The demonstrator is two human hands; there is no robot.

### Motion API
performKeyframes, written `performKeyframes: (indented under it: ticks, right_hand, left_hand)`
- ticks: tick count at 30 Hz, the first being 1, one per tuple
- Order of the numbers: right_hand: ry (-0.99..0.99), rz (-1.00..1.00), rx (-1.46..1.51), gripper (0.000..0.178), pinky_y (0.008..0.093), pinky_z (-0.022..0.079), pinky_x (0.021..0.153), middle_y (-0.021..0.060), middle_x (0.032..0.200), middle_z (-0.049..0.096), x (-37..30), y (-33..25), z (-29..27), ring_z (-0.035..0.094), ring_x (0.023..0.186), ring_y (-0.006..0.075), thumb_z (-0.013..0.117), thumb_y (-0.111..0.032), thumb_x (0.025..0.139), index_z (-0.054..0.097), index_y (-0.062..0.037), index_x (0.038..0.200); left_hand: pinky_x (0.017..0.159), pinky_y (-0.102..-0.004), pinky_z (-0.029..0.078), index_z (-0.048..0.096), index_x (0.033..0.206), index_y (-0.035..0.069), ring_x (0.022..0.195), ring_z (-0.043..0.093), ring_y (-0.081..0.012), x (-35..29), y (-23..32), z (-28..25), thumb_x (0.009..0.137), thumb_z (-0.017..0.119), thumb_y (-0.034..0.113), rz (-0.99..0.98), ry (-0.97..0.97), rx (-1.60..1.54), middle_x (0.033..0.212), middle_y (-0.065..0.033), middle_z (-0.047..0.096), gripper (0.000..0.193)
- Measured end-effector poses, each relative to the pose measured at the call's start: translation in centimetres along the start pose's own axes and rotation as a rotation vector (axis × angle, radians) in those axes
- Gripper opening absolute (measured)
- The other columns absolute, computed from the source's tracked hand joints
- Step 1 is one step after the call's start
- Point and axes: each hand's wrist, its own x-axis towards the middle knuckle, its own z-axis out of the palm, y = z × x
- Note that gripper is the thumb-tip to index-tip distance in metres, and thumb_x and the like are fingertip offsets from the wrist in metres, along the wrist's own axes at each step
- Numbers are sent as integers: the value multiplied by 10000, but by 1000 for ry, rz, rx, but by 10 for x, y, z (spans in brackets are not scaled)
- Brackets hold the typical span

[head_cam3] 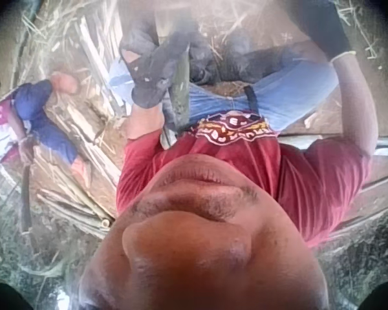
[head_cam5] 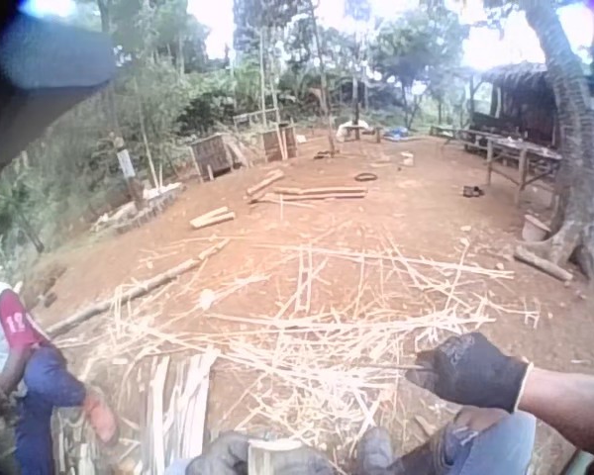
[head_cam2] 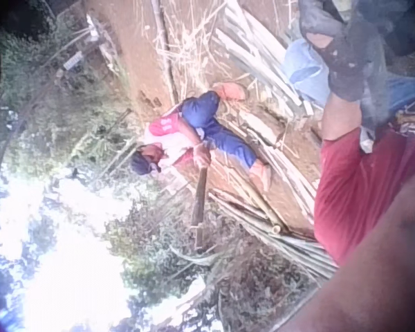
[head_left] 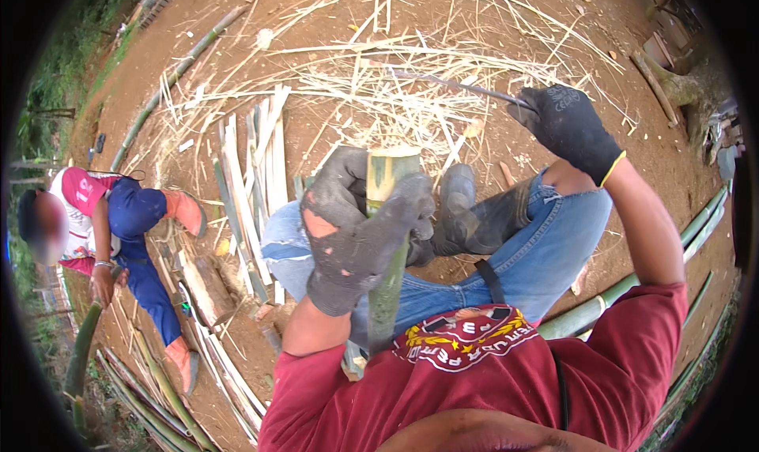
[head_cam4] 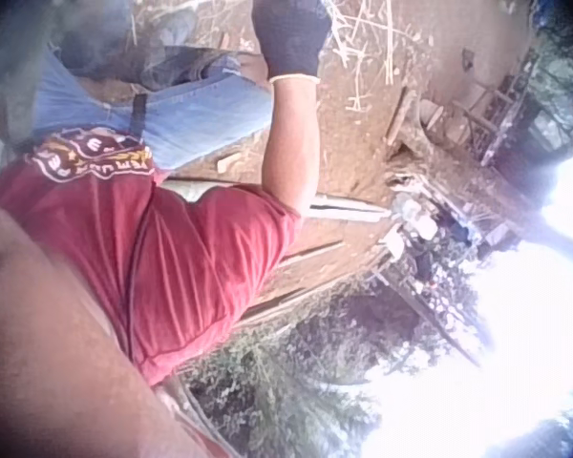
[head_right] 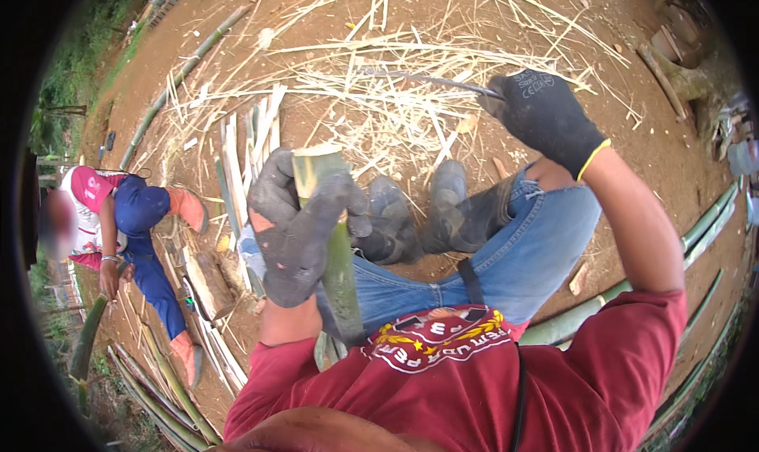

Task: The person sits on the ground and uses a machete to split a bamboo pole into thin strips. They hold the bamboo vertically and strike it with the blade to separate the sections, repeating the process to create multiple strips.

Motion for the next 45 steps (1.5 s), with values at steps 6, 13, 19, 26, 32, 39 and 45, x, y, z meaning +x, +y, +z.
performKeyframes:
  ticks: [6,13,19,26,32,39,45]
  right_hand:
    - [-91,278,708,309,380,465,562,136,633,585,11,-83,-70,571,558,261,613,-337,966,676,-34,974]
    - [-162,-113,741,189,289,434,525,51,644,560,17,-101,-97,537,566,103,641,-205,959,663,-21,997]
    - [-148,-241,699,182,317,491,602,111,795,658,19,-100,-90,642,665,203,668,-192,924,668,-17,974]
    - [-171,-328,583,195,338,504,640,123,826,648,25,-101,-92,650,709,271,664,-209,921,673,-23,977]
    - [-179,-313,628,196,345,502,636,124,828,646,25,-102,-94,650,706,280,671,-198,915,676,-24,1004]
    - [-93,-398,632,212,341,494,614,121,789,636,28,-99,-88,635,669,287,681,-218,913,677,-28,1007]
    - [-146,-337,619,204,341,494,616,127,799,634,28,-103,-93,637,679,287,683,-212,912,670,-29,1003]
  left_hand:
    - [536,-263,504,530,988,-21,572,605,-150,-3,9,5,884,663,134,-74,-4,56,724,-131,640,230]
    - [510,-268,528,567,1028,-11,632,641,-123,-1,3,2,877,736,148,-139,-26,-7,790,-100,677,277]
    - [536,-264,528,583,1078,-20,666,646,-124,2,0,-2,876,745,200,-137,-65,-55,800,-101,680,339]
    - [539,-255,520,578,1092,-44,649,631,-116,2,1,-4,890,725,196,-124,-81,-50,796,-102,674,347]
    - [554,-253,529,581,1095,-61,680,643,-117,4,-2,-5,899,705,167,-95,-91,-52,816,-108,676,324]
    - [612,-259,566,604,1088,-41,729,661,-126,4,3,-4,907,722,256,-118,-125,-57,856,-121,691,367]
    - [615,-262,571,621,1049,-43,750,677,-132,6,3,-5,896,740,314,-72,-177,-106,892,-130,708,406]
